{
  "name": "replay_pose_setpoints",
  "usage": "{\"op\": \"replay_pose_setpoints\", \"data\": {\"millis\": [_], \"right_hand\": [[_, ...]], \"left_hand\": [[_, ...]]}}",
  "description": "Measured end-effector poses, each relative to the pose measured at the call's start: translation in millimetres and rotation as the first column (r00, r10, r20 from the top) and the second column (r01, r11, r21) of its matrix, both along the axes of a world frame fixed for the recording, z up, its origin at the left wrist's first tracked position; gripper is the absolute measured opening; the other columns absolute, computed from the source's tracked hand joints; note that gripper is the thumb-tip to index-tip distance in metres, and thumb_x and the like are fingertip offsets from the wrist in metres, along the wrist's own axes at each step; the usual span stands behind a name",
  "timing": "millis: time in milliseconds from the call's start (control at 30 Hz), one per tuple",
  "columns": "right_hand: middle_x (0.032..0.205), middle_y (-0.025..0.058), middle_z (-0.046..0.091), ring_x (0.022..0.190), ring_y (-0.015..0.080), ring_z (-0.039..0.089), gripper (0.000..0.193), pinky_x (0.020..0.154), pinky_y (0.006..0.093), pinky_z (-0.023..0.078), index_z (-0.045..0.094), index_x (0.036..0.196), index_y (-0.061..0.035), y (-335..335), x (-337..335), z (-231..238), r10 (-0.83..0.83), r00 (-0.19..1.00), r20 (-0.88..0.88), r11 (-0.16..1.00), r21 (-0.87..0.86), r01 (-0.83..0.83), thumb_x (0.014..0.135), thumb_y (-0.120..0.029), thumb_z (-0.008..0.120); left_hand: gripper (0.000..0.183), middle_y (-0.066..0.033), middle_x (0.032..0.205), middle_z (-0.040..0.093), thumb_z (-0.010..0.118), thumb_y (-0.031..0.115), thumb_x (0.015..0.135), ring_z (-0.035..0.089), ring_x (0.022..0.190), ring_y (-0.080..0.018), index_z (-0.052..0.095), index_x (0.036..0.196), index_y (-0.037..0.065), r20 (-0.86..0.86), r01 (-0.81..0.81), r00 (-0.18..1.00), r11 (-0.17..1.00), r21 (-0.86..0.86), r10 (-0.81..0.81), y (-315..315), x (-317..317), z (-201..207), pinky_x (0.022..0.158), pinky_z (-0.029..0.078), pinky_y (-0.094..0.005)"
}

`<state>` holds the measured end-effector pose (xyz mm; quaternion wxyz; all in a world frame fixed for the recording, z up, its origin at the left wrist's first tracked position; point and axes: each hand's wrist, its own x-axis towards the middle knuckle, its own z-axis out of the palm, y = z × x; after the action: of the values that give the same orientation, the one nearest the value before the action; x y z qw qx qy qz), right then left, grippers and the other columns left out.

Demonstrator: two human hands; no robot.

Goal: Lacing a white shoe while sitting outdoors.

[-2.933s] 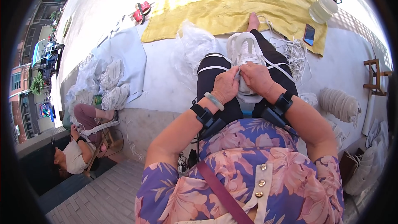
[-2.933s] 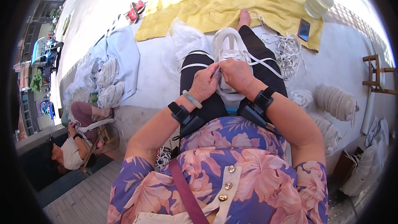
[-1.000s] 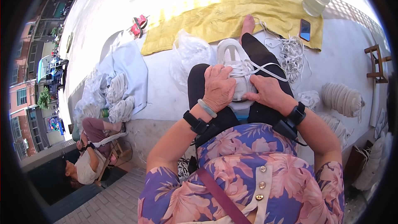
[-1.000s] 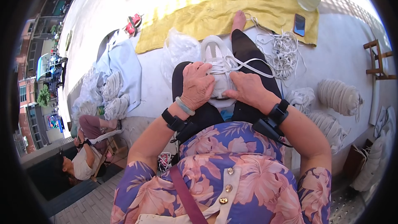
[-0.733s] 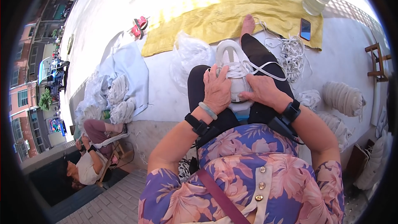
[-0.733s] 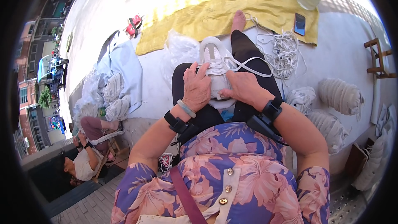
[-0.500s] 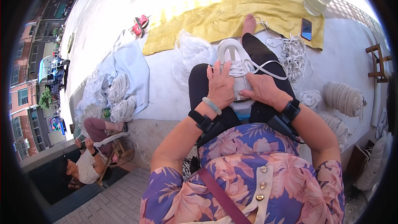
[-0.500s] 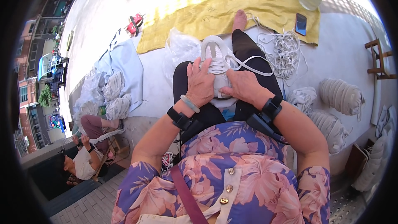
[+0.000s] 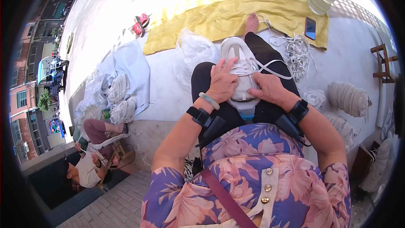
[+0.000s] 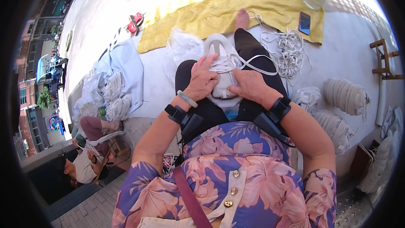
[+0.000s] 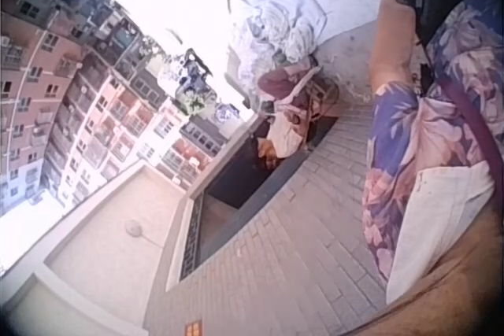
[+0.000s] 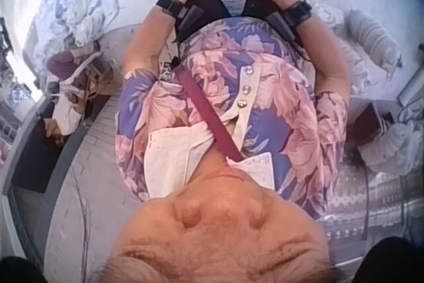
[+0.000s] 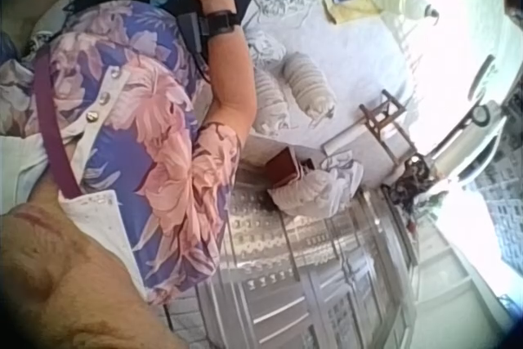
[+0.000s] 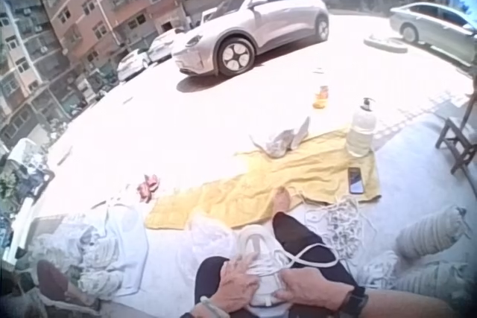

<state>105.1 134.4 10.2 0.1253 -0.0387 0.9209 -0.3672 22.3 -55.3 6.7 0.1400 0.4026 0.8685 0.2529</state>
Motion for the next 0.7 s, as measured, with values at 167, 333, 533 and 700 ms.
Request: {"op": "replay_pose_setpoints", "data": {"millis": [167, 333, 533, 700], "right_hand": [[0.072, 0.0185, 0.059, 0.074, 0.0357, 0.059, 0.035, 0.066, 0.0436, 0.045, 0.050, 0.081, -0.0016, 5, -3, 0, -0.017, 0.997, 0.069, 0.999, -0.040, 0.020, 0.072, -0.033, 0.060], [0.071, 0.0198, 0.058, 0.074, 0.0369, 0.058, 0.031, 0.066, 0.0446, 0.044, 0.050, 0.080, -0.0019, 5, -3, -6, -0.043, 0.997, 0.058, 0.997, -0.056, 0.046, 0.070, -0.030, 0.057], [0.070, 0.0195, 0.058, 0.073, 0.0369, 0.058, 0.030, 0.064, 0.0446, 0.043, 0.050, 0.077, -0.0028, 3, 0, -9, -0.107, 0.992, 0.065, 0.991, -0.072, 0.112, 0.070, -0.031, 0.058], [0.067, 0.0186, 0.056, 0.069, 0.0371, 0.056, 0.029, 0.061, 0.0439, 0.042, 0.048, 0.074, -0.0031, 15, 5, -18, -0.104, 0.992, 0.066, 0.986, -0.125, 0.112, 0.070, -0.030, 0.057]], "left_hand": [[0.007, -0.0110, 0.136, 0.036, 0.058, 0.013, 0.071, 0.029, 0.123, -0.0414, 0.061, 0.070, 0.007, 0.098, -0.047, 0.995, 0.990, 0.133, 0.034, 0, 3, -3, 0.098, 0.021, -0.0547], [0.014, -0.0186, 0.130, 0.039, 0.058, 0.011, 0.066, 0.031, 0.121, -0.0425, 0.061, 0.073, 0.000, -0.320, -0.080, 0.947, 0.990, -0.119, 0.038, 16, 22, 5, 0.097, 0.020, -0.0603], [0.017, -0.0206, 0.130, 0.038, 0.058, 0.012, 0.063, 0.030, 0.122, -0.0429, 0.061, 0.074, -0.001, -0.394, -0.085, 0.918, 0.990, -0.115, 0.033, 24, 25, -9, 0.097, 0.019, -0.0616], [0.011, -0.0166, 0.132, 0.037, 0.057, 0.011, 0.066, 0.029, 0.123, -0.0419, 0.062, 0.073, 0.004, -0.245, 0.023, 0.968, 0.994, -0.108, -0.049, 25, 15, 4, 0.097, 0.018, -0.0601]]}}
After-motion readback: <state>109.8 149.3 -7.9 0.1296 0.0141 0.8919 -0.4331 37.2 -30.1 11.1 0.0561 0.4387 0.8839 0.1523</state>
